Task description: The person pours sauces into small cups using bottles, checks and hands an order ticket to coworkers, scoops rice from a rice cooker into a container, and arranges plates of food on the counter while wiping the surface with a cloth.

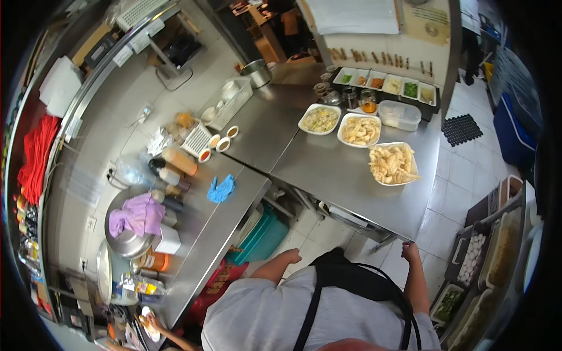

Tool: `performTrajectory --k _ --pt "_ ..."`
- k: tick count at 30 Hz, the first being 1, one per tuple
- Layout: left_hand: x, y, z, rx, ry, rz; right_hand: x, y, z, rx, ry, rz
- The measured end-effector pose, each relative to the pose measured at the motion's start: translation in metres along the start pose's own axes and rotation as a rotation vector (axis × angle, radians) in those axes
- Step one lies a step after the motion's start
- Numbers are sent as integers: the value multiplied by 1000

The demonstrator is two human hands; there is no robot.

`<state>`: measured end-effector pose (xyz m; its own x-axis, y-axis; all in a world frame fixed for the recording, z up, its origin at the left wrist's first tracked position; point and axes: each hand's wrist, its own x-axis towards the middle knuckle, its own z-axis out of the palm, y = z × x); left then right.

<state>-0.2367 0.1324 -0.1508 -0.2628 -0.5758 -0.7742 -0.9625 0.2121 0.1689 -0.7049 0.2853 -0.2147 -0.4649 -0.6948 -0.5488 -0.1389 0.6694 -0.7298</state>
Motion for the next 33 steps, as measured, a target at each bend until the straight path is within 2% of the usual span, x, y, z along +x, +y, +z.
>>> performTrajectory --k 3,5,7,9,11,13,15,18,21,22,23,24,25,28,31,32,33 --pt "9 -15 -9 -125 97 51 -12 0 14 35 -19 24" --pt "38 -24 -15 -176 73 81 -13 36 32 -349 -225 74" --pt "60 -12 -35 -197 24 166 -24 80 59 -763 -226 164" --pt "85 3 -57 -242 -55 237 -66 64 56 -647 -80 387" --pt "99 20 -82 -280 -153 286 -73 87 69 -471 9 365" --pt "110 41 -106 -298 -247 326 -96 99 70 -373 40 510" --pt "120 65 -129 -341 -337 354 -152 85 80 -190 300 581" --pt "134 100 -152 -319 -428 405 -186 104 126 -150 322 647" --pt "152 130 -156 -103 -364 453 -242 90 192 57 563 680" --pt "154 139 -146 -55 -330 467 -293 30 192 512 682 739" --pt "144 144 -139 -175 -315 511 -332 -1 189 623 759 743" --pt "129 149 -133 -247 -382 548 -346 29 200 469 1010 818" --pt "113 153 -126 -319 -443 585 -339 114 218 59 1471 695" --pt "55 152 -101 84 -481 737 -507 -10 138 329 1901 938" --pt "61 132 -68 384 -347 907 -615 -42 83 149 2192 854" --pt "78 130 -50 209 -373 957 -638 -38 68 144 2246 861" --pt "92 114 -38 251 -245 1000 -659 -10 55 172 2248 901"
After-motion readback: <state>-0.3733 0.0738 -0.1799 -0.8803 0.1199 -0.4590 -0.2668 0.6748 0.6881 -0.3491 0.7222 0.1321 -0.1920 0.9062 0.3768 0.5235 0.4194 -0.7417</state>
